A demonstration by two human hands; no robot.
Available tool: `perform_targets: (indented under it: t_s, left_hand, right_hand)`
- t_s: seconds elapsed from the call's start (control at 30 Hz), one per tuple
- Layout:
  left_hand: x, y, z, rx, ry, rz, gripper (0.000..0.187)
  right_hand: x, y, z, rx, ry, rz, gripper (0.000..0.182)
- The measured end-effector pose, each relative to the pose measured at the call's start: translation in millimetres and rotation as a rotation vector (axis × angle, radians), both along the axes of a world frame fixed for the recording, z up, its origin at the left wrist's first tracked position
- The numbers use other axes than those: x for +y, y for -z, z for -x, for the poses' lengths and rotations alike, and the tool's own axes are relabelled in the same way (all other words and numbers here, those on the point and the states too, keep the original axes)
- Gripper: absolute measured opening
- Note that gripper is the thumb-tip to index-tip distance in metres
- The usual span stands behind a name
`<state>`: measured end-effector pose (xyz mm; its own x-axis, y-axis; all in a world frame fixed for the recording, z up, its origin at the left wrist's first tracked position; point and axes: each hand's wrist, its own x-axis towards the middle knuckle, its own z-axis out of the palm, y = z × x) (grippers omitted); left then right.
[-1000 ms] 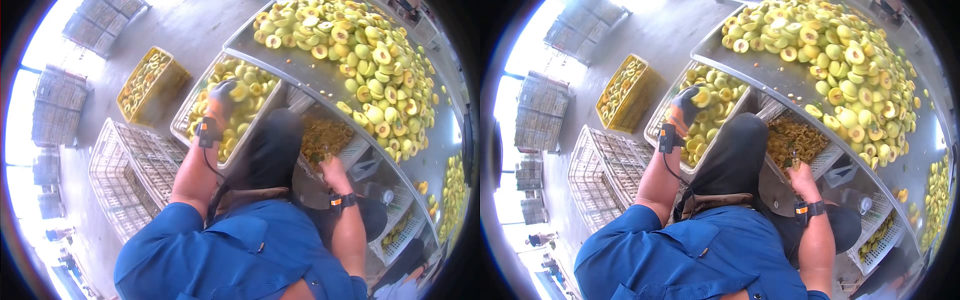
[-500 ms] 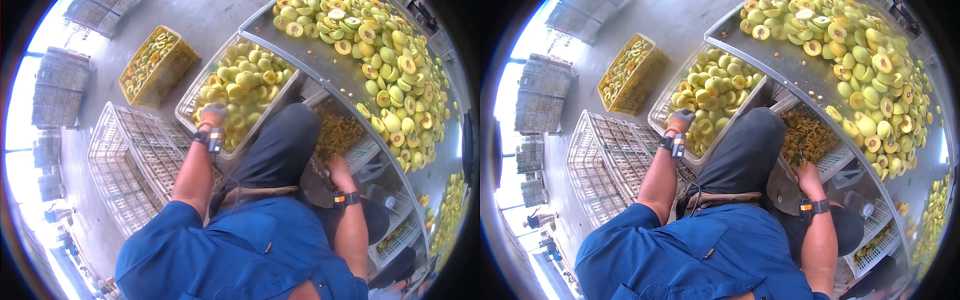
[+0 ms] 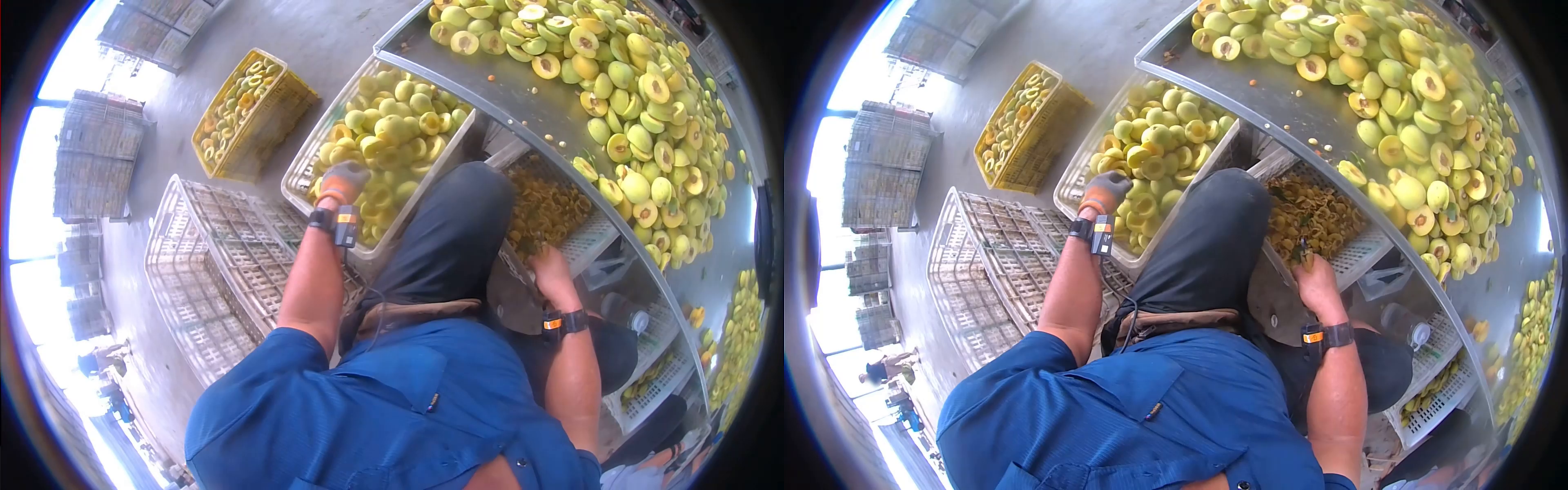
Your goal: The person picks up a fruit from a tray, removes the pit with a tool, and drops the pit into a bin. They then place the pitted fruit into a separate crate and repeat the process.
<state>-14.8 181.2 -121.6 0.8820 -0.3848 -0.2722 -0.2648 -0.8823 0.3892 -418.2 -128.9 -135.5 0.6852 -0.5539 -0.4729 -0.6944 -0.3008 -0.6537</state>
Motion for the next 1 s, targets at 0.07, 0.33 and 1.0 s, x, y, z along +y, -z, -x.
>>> perform_targets:
  t_s: [0.07, 0.33, 1.0]
  left_hand:
    - [-3.6, 3.7, 1.4, 0.062, 0.077, -0.145, 0.040]
    - [-17.7, 27.8, 36.0, 0.022, 0.097, -0.190, 0.040]
    - [-68.8, 32.6, -0.3, -0.398, 0.155, 0.129, 0.027]
  right_hand:
    - [1.2, -7.4, -1.4, -0.058, 0.022, 0.001, 0.032]
    - [3.0, -34.4, -18.0, -0.076, 0.016, 0.015, 0.034]
    - [5.6, -33.4, -18.1, -0.083, -0.049, -0.020, 0.035]
